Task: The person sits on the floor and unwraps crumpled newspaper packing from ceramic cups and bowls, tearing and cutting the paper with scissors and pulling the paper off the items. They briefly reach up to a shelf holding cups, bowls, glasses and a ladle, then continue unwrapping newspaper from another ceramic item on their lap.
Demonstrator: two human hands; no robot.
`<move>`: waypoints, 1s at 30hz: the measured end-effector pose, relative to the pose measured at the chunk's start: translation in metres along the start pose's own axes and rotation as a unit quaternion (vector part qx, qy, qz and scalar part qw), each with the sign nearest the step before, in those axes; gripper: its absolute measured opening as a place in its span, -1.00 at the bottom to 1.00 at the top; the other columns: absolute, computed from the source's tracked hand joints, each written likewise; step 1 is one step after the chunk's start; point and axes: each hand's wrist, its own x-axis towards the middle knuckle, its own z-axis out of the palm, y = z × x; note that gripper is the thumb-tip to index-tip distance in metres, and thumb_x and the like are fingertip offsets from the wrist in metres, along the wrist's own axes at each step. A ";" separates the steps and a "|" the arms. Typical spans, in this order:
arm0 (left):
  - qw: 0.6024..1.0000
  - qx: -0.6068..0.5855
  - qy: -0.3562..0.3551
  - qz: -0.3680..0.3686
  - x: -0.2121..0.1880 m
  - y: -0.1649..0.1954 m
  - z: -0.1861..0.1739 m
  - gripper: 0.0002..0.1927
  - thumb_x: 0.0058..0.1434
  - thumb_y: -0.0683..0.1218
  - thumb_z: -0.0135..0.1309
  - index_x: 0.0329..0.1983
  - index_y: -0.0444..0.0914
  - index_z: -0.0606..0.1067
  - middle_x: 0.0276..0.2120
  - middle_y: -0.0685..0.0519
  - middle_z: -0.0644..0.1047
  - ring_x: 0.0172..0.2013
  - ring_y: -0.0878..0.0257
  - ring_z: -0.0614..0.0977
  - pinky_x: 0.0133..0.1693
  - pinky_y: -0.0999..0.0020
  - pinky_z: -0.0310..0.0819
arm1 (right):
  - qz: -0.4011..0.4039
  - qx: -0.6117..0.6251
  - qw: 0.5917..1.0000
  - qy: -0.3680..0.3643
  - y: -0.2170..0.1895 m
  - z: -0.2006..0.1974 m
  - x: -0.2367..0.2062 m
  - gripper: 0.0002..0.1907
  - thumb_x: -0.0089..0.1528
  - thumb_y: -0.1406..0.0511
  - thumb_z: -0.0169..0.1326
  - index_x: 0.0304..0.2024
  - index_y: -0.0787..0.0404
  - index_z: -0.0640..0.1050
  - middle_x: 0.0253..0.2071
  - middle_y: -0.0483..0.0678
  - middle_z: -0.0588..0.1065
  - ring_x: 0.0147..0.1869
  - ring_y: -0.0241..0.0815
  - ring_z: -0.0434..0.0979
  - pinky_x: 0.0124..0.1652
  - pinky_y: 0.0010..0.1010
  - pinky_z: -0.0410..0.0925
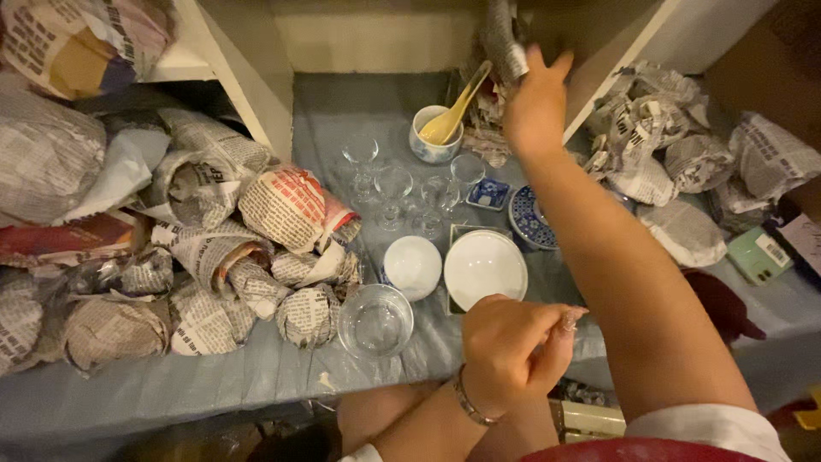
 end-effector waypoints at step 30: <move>0.987 -0.025 -0.131 0.092 -0.014 -0.039 0.002 -0.88 0.29 -0.14 0.27 -0.18 -0.16 0.54 -0.49 0.14 0.49 -0.49 0.23 0.51 -0.38 0.34 0.29 | 0.520 0.311 0.755 -0.250 0.006 -0.019 0.023 -0.49 0.33 -0.10 0.10 -0.42 0.15 0.42 -0.58 -0.07 0.44 -0.66 -0.31 0.26 -0.66 -0.49 0.06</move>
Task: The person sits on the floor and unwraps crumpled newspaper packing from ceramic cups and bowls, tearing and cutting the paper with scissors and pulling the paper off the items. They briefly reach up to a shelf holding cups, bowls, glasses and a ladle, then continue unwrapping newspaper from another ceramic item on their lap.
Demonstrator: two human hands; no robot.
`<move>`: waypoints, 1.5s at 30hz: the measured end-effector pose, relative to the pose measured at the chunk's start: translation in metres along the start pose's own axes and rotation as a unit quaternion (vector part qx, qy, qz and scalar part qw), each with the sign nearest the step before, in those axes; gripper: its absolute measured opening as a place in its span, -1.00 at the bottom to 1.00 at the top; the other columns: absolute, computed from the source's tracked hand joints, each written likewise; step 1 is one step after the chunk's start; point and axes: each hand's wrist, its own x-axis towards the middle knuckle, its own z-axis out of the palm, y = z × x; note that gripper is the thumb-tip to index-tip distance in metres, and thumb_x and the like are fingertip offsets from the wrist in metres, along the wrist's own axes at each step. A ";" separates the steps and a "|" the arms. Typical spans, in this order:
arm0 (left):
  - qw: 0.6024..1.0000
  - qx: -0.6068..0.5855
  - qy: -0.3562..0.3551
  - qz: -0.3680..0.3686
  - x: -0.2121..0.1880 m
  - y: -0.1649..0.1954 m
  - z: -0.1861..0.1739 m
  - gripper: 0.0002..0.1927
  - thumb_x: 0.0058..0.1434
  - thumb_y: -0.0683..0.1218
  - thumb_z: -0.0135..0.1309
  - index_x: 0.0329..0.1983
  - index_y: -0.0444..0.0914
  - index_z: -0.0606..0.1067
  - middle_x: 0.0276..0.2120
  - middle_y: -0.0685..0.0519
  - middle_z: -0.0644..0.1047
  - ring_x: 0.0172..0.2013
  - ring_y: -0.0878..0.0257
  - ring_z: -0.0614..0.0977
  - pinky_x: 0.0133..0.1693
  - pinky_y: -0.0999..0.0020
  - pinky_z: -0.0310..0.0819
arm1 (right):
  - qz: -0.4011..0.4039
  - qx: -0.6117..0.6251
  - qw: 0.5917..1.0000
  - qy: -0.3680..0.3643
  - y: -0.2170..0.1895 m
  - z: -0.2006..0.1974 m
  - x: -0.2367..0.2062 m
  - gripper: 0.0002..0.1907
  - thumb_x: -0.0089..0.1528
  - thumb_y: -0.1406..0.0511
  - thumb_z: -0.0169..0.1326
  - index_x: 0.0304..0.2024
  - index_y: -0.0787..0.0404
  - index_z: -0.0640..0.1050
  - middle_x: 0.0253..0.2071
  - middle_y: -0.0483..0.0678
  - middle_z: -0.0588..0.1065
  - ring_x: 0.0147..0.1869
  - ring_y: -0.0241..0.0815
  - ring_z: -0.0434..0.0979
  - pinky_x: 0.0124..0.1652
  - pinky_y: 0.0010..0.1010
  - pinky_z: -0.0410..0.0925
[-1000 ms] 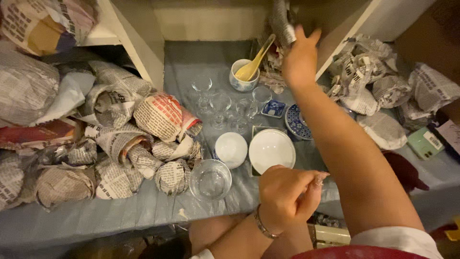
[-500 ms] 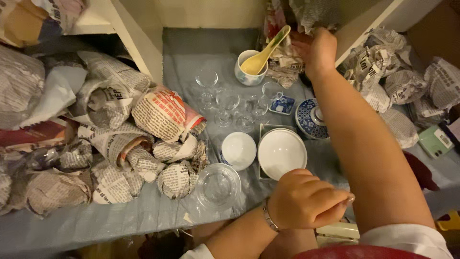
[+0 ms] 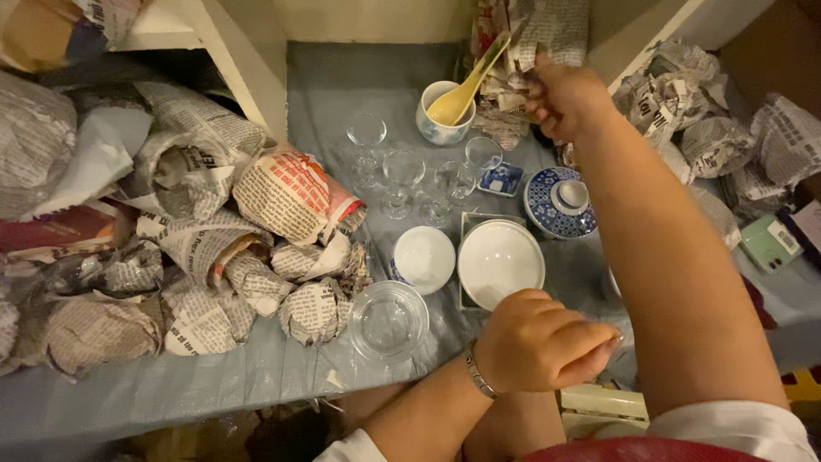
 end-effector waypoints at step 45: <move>1.000 0.022 0.007 0.001 -0.004 -0.009 0.007 -0.89 0.31 -0.11 0.31 -0.22 -0.19 0.58 -0.53 0.13 0.43 -0.56 0.22 0.48 -0.44 0.33 0.23 | -0.467 -0.584 0.653 0.123 -0.014 0.024 0.020 -0.47 0.31 0.05 0.16 0.31 0.00 0.49 0.19 0.31 0.44 0.32 0.49 0.30 0.20 0.24 0.12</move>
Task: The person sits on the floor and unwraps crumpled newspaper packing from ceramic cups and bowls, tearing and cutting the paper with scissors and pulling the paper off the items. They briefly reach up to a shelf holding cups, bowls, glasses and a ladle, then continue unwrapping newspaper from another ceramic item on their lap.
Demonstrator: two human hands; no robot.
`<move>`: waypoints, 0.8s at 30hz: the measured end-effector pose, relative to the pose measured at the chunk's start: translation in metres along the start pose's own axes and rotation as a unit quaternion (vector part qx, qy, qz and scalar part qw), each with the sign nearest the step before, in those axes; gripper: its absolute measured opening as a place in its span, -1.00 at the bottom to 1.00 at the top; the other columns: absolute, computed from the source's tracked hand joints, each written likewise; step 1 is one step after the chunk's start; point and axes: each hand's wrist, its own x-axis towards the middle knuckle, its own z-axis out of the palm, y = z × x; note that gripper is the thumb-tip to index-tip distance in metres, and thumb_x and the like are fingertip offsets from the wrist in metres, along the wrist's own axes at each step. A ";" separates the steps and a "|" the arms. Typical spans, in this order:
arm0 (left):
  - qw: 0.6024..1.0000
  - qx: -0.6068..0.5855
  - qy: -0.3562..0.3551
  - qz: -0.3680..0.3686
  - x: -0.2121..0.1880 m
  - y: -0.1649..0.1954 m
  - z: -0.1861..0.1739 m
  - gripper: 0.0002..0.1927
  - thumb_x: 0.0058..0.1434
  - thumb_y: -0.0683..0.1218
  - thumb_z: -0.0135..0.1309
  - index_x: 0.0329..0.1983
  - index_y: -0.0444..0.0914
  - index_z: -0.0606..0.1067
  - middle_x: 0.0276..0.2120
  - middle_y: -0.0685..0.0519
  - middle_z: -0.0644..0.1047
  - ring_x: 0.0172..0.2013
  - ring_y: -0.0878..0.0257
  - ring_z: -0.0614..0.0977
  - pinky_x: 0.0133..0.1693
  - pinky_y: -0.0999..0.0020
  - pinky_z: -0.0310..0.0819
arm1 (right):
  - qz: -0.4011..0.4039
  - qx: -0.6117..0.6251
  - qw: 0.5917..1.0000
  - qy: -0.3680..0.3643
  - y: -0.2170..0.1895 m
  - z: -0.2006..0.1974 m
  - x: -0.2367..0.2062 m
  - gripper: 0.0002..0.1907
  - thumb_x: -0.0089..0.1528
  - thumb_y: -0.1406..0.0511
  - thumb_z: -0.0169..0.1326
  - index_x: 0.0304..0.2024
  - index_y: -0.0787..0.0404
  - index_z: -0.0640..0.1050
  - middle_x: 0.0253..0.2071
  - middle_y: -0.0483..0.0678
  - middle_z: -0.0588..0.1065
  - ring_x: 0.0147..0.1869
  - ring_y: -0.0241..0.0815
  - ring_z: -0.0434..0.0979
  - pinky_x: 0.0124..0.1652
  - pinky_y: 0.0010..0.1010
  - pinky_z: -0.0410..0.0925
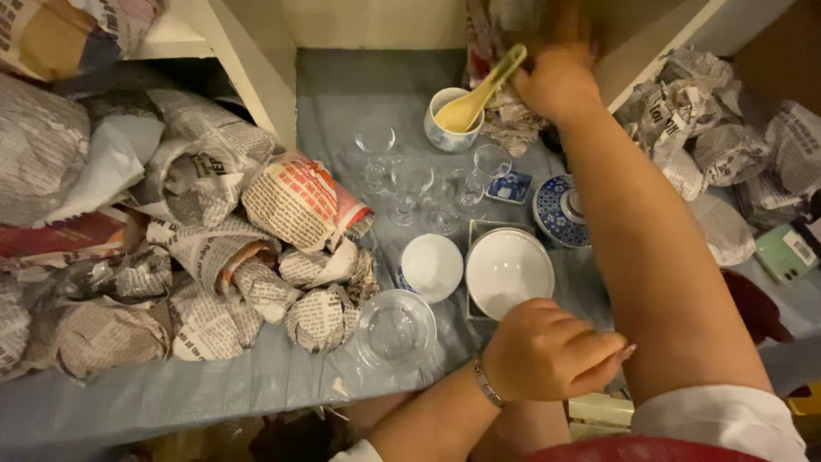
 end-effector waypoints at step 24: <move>1.000 -0.015 -0.005 -0.006 -0.001 -0.007 -0.005 -0.88 0.35 -0.09 0.31 -0.17 -0.18 0.58 -0.55 0.14 0.40 -0.52 0.22 0.47 -0.39 0.33 0.23 | -0.102 0.071 0.970 -0.210 -0.004 0.050 0.022 -0.54 0.32 0.07 -0.12 0.07 0.19 0.57 0.16 0.26 0.48 0.20 0.30 0.44 0.13 0.05 0.31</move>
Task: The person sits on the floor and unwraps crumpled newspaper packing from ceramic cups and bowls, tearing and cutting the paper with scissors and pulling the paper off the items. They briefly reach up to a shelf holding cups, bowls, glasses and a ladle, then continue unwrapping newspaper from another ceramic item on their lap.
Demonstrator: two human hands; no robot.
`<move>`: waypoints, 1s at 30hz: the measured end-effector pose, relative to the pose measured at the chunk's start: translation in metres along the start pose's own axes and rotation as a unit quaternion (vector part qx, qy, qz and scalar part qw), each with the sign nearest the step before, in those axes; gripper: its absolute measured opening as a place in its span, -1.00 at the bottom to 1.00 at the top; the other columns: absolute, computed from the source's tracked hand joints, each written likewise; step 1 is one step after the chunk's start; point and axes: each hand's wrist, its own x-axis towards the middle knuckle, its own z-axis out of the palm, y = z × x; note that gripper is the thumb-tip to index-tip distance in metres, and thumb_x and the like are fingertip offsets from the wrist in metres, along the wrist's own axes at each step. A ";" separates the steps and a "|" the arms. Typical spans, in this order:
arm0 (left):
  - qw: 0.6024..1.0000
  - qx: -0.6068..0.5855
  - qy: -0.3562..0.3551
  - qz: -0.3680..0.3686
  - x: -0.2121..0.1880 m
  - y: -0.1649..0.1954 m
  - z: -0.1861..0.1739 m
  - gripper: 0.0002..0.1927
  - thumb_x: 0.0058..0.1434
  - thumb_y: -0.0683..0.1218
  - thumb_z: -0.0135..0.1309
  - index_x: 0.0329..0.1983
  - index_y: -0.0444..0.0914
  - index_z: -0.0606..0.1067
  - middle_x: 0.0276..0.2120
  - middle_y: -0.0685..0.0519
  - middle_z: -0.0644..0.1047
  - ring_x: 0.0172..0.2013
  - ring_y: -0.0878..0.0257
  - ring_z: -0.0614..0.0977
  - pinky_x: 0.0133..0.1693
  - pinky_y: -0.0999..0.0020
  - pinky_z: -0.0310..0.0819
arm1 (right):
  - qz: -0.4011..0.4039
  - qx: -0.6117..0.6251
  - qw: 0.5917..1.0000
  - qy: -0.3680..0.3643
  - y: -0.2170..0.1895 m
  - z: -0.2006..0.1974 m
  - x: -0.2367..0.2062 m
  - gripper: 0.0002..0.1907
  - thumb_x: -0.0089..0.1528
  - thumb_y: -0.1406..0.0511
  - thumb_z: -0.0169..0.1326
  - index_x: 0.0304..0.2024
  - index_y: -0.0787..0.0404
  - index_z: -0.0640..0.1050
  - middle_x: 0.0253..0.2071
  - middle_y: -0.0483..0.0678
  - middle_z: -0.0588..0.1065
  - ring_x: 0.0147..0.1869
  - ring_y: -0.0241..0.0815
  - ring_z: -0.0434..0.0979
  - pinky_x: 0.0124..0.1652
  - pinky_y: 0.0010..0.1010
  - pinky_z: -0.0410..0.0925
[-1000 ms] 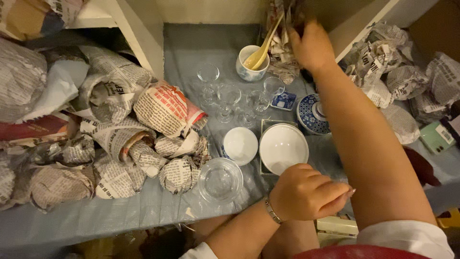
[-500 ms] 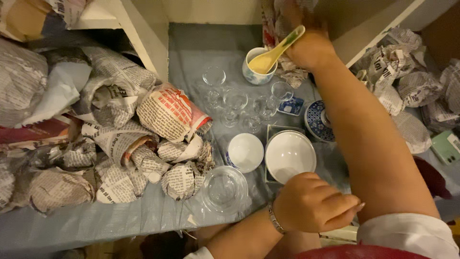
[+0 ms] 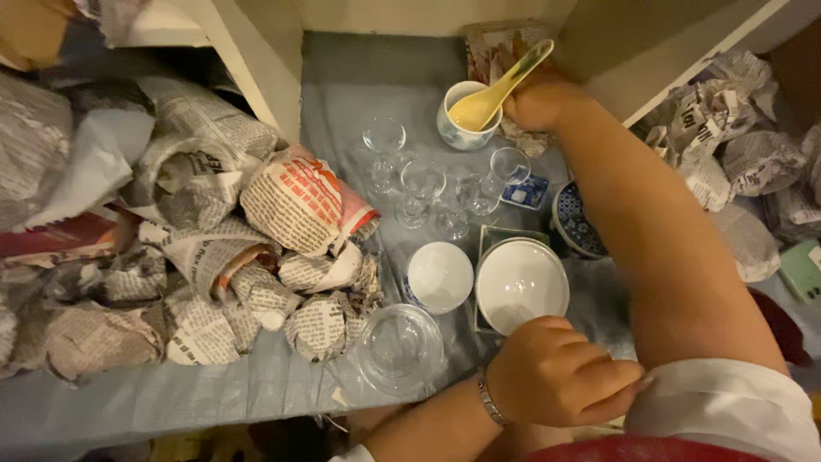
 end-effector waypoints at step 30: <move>1.000 0.000 0.021 0.017 0.005 0.013 -0.008 -0.89 0.20 -0.21 0.25 -0.22 -0.23 0.57 -0.47 0.08 0.55 -0.47 0.15 0.56 -0.34 0.26 0.42 | -0.009 -0.069 0.984 0.166 -0.024 -0.044 -0.072 -0.53 0.36 0.23 -0.11 0.33 -0.15 0.47 0.37 0.15 0.37 0.41 0.26 0.28 0.26 0.32 0.05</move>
